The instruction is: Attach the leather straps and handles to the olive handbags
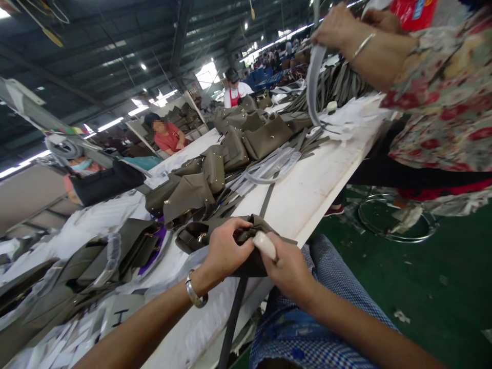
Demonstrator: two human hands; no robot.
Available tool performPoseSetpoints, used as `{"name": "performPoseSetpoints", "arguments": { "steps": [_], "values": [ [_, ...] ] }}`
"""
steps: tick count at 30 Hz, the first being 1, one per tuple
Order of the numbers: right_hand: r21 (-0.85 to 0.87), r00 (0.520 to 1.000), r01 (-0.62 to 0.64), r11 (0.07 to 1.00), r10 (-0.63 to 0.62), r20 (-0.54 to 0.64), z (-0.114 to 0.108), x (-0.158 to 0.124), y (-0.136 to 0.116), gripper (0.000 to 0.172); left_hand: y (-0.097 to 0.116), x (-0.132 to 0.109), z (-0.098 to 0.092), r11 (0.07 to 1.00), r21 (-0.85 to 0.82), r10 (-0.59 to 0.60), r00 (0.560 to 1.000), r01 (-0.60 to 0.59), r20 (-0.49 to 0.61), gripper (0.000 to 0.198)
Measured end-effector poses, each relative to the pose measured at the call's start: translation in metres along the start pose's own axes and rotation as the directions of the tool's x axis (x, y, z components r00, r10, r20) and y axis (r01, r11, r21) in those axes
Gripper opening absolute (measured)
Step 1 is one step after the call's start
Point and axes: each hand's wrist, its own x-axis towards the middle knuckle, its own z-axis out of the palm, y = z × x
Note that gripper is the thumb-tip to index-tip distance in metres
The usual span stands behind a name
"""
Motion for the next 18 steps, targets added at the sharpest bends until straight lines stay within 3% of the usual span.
{"name": "performPoseSetpoints", "arguments": {
  "steps": [3, 5, 7, 12, 18],
  "values": [
    [-0.01, 0.998, 0.057, 0.998, -0.057, 0.026, 0.002, 0.001, 0.001, 0.019, -0.006, 0.003, 0.0, 0.999, -0.047, -0.009, 0.999, 0.011, 0.032, 0.022],
    [0.079, 0.998, -0.049, 0.996, 0.052, -0.042, 0.003, 0.005, 0.001, 0.013, -0.01, 0.007, -0.002, 0.997, -0.068, -0.036, 0.998, 0.039, 0.044, 0.023],
    [0.174, 0.983, -0.13, 0.976, 0.15, -0.107, 0.002, 0.011, 0.0, 0.018, -0.014, 0.012, -0.004, 0.993, -0.108, -0.051, 0.997, 0.057, 0.056, 0.024],
    [0.333, 0.959, -0.19, 0.924, 0.247, -0.136, -0.001, 0.015, 0.005, 0.031, -0.02, 0.018, -0.009, 0.947, -0.313, -0.034, 0.99, 0.077, 0.14, 0.027],
    [0.358, 0.946, -0.237, 0.903, 0.298, -0.125, -0.007, 0.007, 0.009, 0.037, -0.023, 0.016, -0.009, 0.969, -0.245, -0.008, 0.993, 0.037, 0.118, 0.025]
  ]
}}
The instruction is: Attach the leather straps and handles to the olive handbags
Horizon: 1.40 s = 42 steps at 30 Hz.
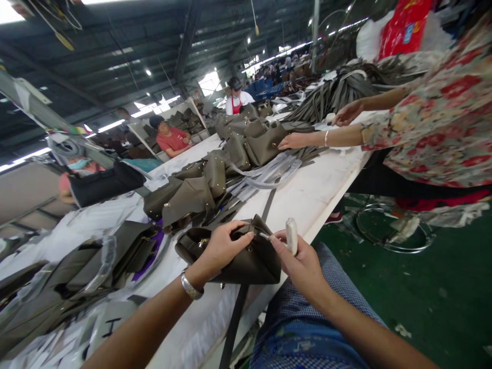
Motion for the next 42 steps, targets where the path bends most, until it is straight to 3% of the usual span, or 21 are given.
{"name": "performPoseSetpoints", "arguments": {
  "steps": [8, 14, 18, 24, 34, 42],
  "values": [
    [-0.144, 0.993, 0.108, 0.984, -0.1, 0.061, -0.002, -0.004, -0.018, 0.025, 0.006, -0.003, 0.001, 0.999, 0.053, 0.004, 1.0, -0.005, 0.001, 0.025],
    [-0.185, 0.995, 0.091, 0.979, -0.096, -0.017, -0.009, 0.0, -0.009, 0.024, 0.009, -0.003, 0.0, 0.998, 0.055, -0.007, 1.0, 0.006, 0.006, 0.026],
    [-0.325, 0.985, 0.168, 0.931, -0.149, 0.082, -0.011, 0.008, 0.0, 0.025, 0.01, -0.002, -0.001, 0.998, 0.064, 0.0, 1.0, -0.002, 0.029, 0.029],
    [-0.459, 0.985, 0.158, 0.874, -0.107, 0.136, -0.011, 0.019, 0.002, 0.026, 0.015, -0.003, -0.005, 0.998, 0.06, 0.001, 0.997, -0.006, 0.077, 0.03],
    [-0.382, 0.974, 0.073, 0.921, 0.017, 0.228, -0.015, 0.03, 0.01, 0.025, 0.015, -0.003, -0.006, 0.998, 0.059, 0.014, 0.993, -0.021, 0.119, 0.03],
    [-0.354, 0.97, 0.073, 0.932, 0.016, 0.243, -0.016, 0.033, 0.009, 0.023, 0.016, 0.0, -0.002, 0.984, 0.179, 0.004, 0.996, -0.019, 0.086, 0.026]
  ]
}}
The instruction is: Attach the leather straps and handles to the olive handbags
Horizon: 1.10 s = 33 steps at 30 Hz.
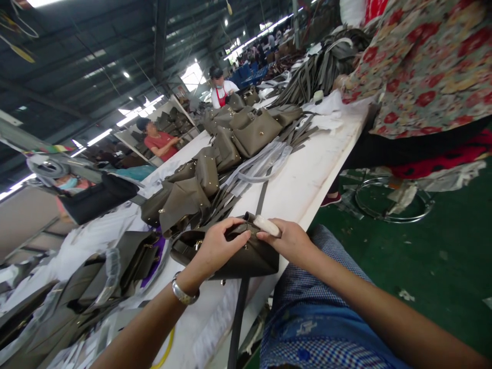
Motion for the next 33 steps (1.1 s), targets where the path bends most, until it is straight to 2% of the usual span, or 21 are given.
{"name": "performPoseSetpoints", "arguments": {
  "steps": [3, 11, 14, 17, 19, 22, 28, 33],
  "values": [
    [0.004, 1.0, 0.006, 1.0, -0.006, 0.011, 0.002, 0.0, -0.001, 0.022, 0.0, 0.001, 0.004, 0.999, 0.029, -0.012, 1.0, 0.013, -0.029, 0.025],
    [-0.021, 0.998, 0.03, 0.999, -0.03, -0.046, 0.004, 0.0, -0.005, 0.02, -0.003, 0.003, 0.008, 0.999, 0.018, -0.031, 0.998, 0.032, -0.063, 0.025],
    [0.011, 0.987, 0.088, 0.996, -0.085, -0.139, 0.0, -0.005, -0.006, 0.02, -0.002, 0.002, 0.008, 0.999, 0.014, -0.04, 0.997, 0.041, -0.066, 0.024],
    [0.137, 0.964, 0.169, 0.976, -0.135, -0.231, -0.005, -0.019, -0.011, 0.021, -0.002, 0.002, 0.009, 0.999, 0.009, -0.039, 0.997, 0.04, -0.072, 0.023],
    [0.246, 0.969, 0.19, 0.95, -0.141, -0.205, -0.007, -0.03, -0.016, 0.022, -0.002, 0.001, 0.011, 0.999, 0.007, -0.033, 0.997, 0.034, -0.076, 0.022],
    [0.322, 0.987, 0.144, 0.936, -0.113, -0.114, -0.004, -0.042, -0.024, 0.025, -0.001, 0.0, 0.012, 1.0, 0.018, -0.024, 0.995, 0.026, -0.093, 0.021],
    [0.353, 0.999, 0.026, 0.935, -0.009, -0.047, 0.006, -0.045, -0.028, 0.031, 0.005, -0.006, 0.013, 1.0, 0.02, -0.008, 0.993, 0.01, -0.117, 0.021],
    [0.348, 0.999, -0.016, 0.937, 0.032, -0.039, 0.012, -0.045, -0.027, 0.034, 0.006, -0.007, 0.013, 0.999, 0.034, 0.003, 0.991, 0.002, -0.132, 0.02]
  ]
}}
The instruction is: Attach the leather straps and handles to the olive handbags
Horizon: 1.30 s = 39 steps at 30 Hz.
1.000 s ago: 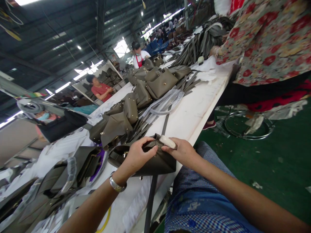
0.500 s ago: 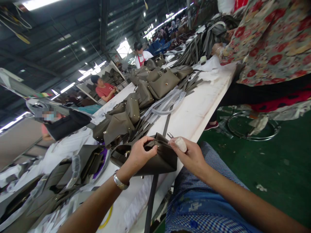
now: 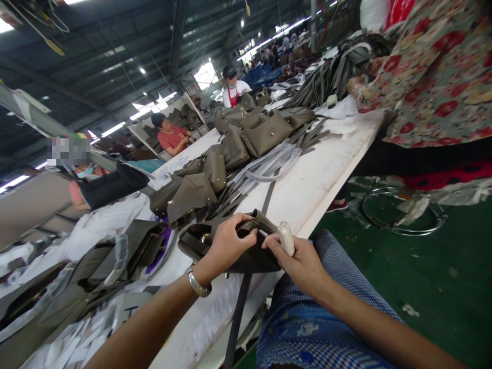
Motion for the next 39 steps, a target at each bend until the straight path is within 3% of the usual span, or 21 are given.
{"name": "performPoseSetpoints", "arguments": {
  "steps": [14, 17, 19, 21, 23, 25, 27, 29, 32, 35, 39],
  "values": [
    [-0.108, 0.998, 0.056, 0.993, -0.06, -0.035, 0.008, -0.005, -0.008, 0.029, 0.01, -0.014, 0.009, 1.0, -0.013, 0.023, 0.996, -0.024, -0.088, 0.027],
    [0.064, 0.995, -0.077, 0.995, 0.081, -0.057, 0.013, 0.0, -0.005, 0.03, 0.01, -0.013, 0.008, 1.0, -0.01, 0.023, 0.996, -0.024, -0.086, 0.026],
    [0.258, 0.968, -0.242, 0.935, 0.25, 0.004, 0.015, 0.003, -0.002, 0.035, 0.008, -0.012, 0.007, 0.999, -0.007, 0.039, 0.995, -0.04, -0.088, 0.024],
    [0.34, 0.948, -0.309, 0.888, 0.314, 0.041, 0.017, 0.005, 0.001, 0.036, 0.006, -0.01, 0.007, 0.999, -0.013, 0.042, 0.995, -0.043, -0.088, 0.023],
    [0.254, 0.972, -0.227, 0.94, 0.237, -0.006, 0.018, 0.006, 0.002, 0.034, 0.004, -0.009, 0.007, 1.0, -0.021, 0.016, 0.996, -0.018, -0.082, 0.026],
    [0.062, 0.996, -0.074, 0.995, 0.076, -0.035, 0.018, 0.006, 0.002, 0.027, 0.001, -0.007, 0.007, 0.999, -0.034, -0.015, 0.997, 0.012, -0.077, 0.028],
    [-0.086, 0.999, 0.05, 0.995, -0.048, 0.018, 0.017, 0.006, 0.001, 0.021, -0.001, -0.005, 0.006, 0.998, -0.055, -0.029, 0.997, 0.025, -0.074, 0.026],
    [-0.127, 0.995, 0.094, 0.987, -0.091, 0.032, 0.017, 0.008, 0.001, 0.018, -0.004, -0.003, 0.006, 0.998, -0.062, -0.029, 0.997, 0.024, -0.069, 0.025],
    [0.008, 0.998, -0.055, 0.998, 0.055, -0.034, 0.022, 0.013, 0.001, 0.024, -0.005, -0.001, 0.005, 0.998, -0.052, -0.028, 0.998, 0.025, -0.057, 0.025],
    [0.193, 0.971, -0.231, 0.954, 0.238, -0.014, 0.029, 0.016, 0.003, 0.035, -0.007, -0.001, 0.004, 0.998, -0.061, -0.037, 0.999, 0.034, -0.04, 0.024],
    [0.135, 0.992, -0.118, 0.984, 0.122, -0.02, 0.019, 0.025, 0.004, 0.033, -0.012, 0.005, 0.001, 0.999, -0.037, -0.019, 0.999, 0.018, -0.029, 0.028]
  ]
}}
